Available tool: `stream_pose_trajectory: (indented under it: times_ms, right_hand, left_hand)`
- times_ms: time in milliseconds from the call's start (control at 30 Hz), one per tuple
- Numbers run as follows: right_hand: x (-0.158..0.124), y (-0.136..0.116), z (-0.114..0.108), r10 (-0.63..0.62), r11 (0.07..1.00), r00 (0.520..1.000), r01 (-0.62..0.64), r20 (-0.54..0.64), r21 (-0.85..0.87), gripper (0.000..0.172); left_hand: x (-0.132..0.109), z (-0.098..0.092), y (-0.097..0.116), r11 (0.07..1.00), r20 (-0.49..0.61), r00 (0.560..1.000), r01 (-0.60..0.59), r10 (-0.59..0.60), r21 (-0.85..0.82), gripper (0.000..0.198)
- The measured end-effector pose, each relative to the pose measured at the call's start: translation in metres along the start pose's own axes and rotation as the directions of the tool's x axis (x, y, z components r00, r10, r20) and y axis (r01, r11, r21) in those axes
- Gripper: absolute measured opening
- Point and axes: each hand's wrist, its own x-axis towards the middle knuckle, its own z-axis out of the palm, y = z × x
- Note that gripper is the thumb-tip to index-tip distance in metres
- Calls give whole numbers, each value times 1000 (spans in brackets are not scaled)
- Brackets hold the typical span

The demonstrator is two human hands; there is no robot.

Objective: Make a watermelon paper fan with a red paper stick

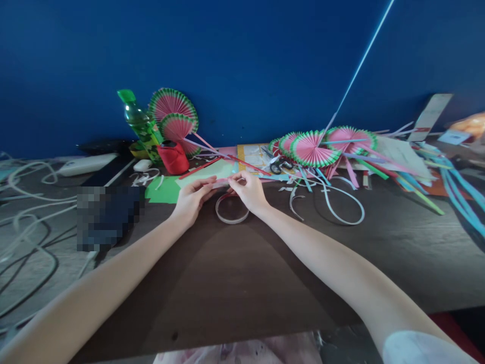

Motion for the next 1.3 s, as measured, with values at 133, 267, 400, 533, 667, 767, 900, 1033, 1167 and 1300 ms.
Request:
stream_pose_trajectory:
  times_ms: [133,267,400,533,667,767,900,1033,1167,1300]
  right_hand:
    - [1,3,0,-12,998,1000,11,-23,-62,18]
    - [0,5,0,-50,992,998,45,-42,-116,19]
    - [0,5,0,-95,981,994,86,-46,-172,16]
    - [-1,6,0,-113,973,993,102,-41,-206,14]
    - [-1,6,-1,-121,968,992,109,-37,-226,14]
    - [-1,7,-1,-100,972,994,90,-35,-218,16]
    - [-1,5,0,-111,963,993,95,-51,-253,16]
    - [-2,1,1,-140,956,988,120,-60,-267,15]
    - [-3,0,3,-148,955,987,126,-61,-267,14]
    - [-3,0,4,-134,958,988,109,-77,-266,15]
  left_hand:
    - [0,0,-1,1000,13,1000,-26,26,9,10]
    - [-1,-1,-2,999,23,999,-34,34,20,10]
    - [0,-2,-3,999,22,999,-30,30,9,12]
    - [1,-2,-3,1000,14,1000,-14,14,1,12]
    - [1,-2,-3,1000,12,1000,-9,9,-8,14]
    - [0,-2,-3,1000,13,1000,-13,14,-9,14]
    - [1,-3,-3,1000,30,999,-20,20,1,16]
    - [0,-3,-3,1000,41,999,-15,15,10,17]
    - [-1,-2,-1,1000,38,999,2,-2,-4,14]
    - [-2,-2,1,1000,52,999,10,-10,-12,14]
